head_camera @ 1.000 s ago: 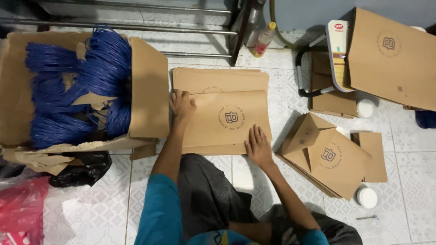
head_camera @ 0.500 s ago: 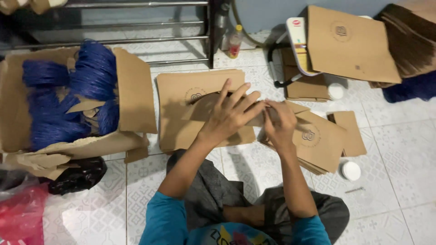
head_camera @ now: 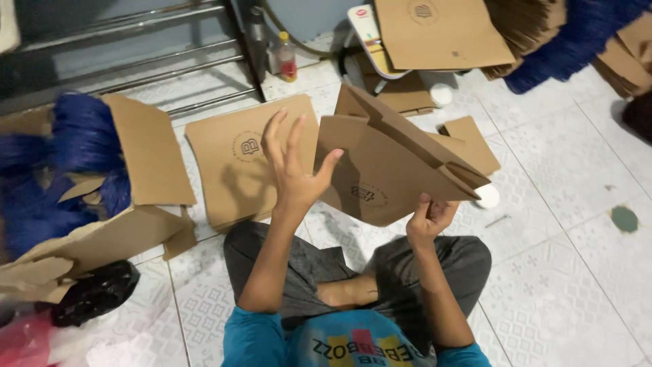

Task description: The person sits on the floor and folds flat brown paper bags into upright bags by hand. They repeatedly pick up a flat bag, fold the bottom and side flaps to form the base, and place the finished bag into a growing stack.

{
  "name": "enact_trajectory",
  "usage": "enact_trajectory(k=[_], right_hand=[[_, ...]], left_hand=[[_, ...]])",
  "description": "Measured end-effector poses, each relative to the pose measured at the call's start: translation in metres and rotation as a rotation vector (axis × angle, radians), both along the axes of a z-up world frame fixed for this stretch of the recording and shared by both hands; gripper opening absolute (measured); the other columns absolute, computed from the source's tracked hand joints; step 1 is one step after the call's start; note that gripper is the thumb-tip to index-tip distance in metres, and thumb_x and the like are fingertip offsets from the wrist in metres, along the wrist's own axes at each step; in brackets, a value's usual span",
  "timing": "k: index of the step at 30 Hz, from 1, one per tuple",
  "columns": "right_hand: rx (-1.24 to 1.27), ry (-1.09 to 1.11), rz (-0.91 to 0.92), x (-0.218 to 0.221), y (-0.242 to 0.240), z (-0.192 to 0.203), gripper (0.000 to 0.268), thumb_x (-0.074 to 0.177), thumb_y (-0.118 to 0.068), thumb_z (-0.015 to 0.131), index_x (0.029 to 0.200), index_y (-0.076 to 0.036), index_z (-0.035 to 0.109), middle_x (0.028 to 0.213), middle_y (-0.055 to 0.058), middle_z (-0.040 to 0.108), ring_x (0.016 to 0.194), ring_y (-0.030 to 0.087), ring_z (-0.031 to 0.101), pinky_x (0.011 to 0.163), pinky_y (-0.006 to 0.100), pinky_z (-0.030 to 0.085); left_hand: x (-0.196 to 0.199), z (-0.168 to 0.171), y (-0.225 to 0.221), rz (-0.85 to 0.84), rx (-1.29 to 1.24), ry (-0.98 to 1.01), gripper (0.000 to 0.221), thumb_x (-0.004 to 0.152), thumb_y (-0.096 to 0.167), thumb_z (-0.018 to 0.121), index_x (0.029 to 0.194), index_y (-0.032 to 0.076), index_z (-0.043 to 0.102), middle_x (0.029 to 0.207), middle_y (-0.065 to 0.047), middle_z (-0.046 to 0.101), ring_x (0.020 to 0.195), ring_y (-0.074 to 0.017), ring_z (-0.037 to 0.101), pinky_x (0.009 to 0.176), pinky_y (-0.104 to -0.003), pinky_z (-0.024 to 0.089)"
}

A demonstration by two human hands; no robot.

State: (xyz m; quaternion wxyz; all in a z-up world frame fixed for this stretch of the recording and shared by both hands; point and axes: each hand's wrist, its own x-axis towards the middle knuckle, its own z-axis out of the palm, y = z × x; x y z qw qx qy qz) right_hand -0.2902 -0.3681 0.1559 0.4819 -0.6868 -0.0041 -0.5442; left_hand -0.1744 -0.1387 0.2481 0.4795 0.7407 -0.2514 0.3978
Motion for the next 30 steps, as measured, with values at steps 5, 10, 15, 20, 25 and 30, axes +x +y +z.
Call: enact_trajectory(k=[5, 10, 15, 20, 25, 30], right_hand=[[-0.028, 0.010, 0.058, -0.033, -0.030, -0.096, 0.029, 0.098, -0.002, 0.058, 0.126, -0.002, 0.051, 0.110, 0.012, 0.066, 0.099, 0.021, 0.065, 0.094, 0.041, 0.050], [-0.065, -0.027, 0.710, -0.054, -0.004, 0.005, 0.087, 0.073, -0.059, 0.083, 0.126, -0.002, 0.045, 0.135, 0.040, 0.044, 0.133, 0.052, 0.046, 0.109, 0.054, 0.040], [-0.559, 0.166, 0.443, -0.076, -0.008, 0.095, 0.077, 0.077, -0.066, 0.077, 0.132, -0.014, 0.061, 0.144, 0.022, 0.051, 0.139, 0.045, 0.045, 0.115, 0.060, 0.035], [-0.638, 0.237, 0.359, -0.052, -0.001, 0.083, 0.040, 0.089, -0.023, 0.074, 0.124, -0.004, 0.068, 0.130, 0.022, 0.065, 0.125, 0.047, 0.059, 0.108, 0.061, 0.043], [-0.428, 0.155, 0.309, -0.036, -0.009, 0.064, 0.020, 0.100, -0.014, 0.061, 0.111, -0.001, 0.070, 0.120, 0.017, 0.071, 0.124, 0.045, 0.060, 0.116, 0.059, 0.033], [-0.473, 0.138, 0.264, -0.013, -0.012, 0.079, 0.019, 0.099, -0.010, 0.065, 0.114, 0.001, 0.067, 0.119, 0.017, 0.069, 0.125, 0.048, 0.058, 0.112, 0.059, 0.037]], left_hand=[[-0.010, -0.017, -0.039, -0.414, -0.254, 0.317, 0.066, 0.093, 0.022, 0.079, 0.147, 0.003, 0.045, 0.133, -0.019, 0.056, 0.126, -0.0333, 0.057, 0.112, -0.053, 0.040], [0.012, -0.047, -0.071, -0.679, -0.471, 0.472, 0.016, 0.107, 0.026, 0.057, 0.106, 0.010, 0.057, 0.109, -0.006, 0.065, 0.106, -0.0136, 0.059, 0.100, -0.038, 0.045], [0.012, -0.052, -0.097, -0.911, -0.412, 0.400, 0.018, 0.110, 0.023, 0.050, 0.101, 0.007, 0.053, 0.095, -0.011, 0.068, 0.098, -0.0245, 0.068, 0.099, -0.039, 0.047], [-0.033, -0.049, -0.098, -0.888, -0.268, 0.409, 0.034, 0.107, 0.037, 0.054, 0.122, 0.006, 0.052, 0.128, -0.016, 0.054, 0.126, -0.0316, 0.053, 0.111, -0.049, 0.041], [-0.108, -0.047, -0.071, -0.633, -0.090, 0.121, 0.066, 0.096, 0.067, 0.053, 0.128, 0.009, 0.053, 0.150, -0.020, 0.038, 0.144, -0.0419, 0.035, 0.121, -0.058, 0.025], [-0.124, -0.035, -0.043, -0.838, 0.393, -0.255, 0.080, 0.072, 0.082, 0.058, 0.120, 0.020, 0.073, 0.124, -0.012, 0.070, 0.124, -0.0330, 0.063, 0.117, -0.064, 0.034]])
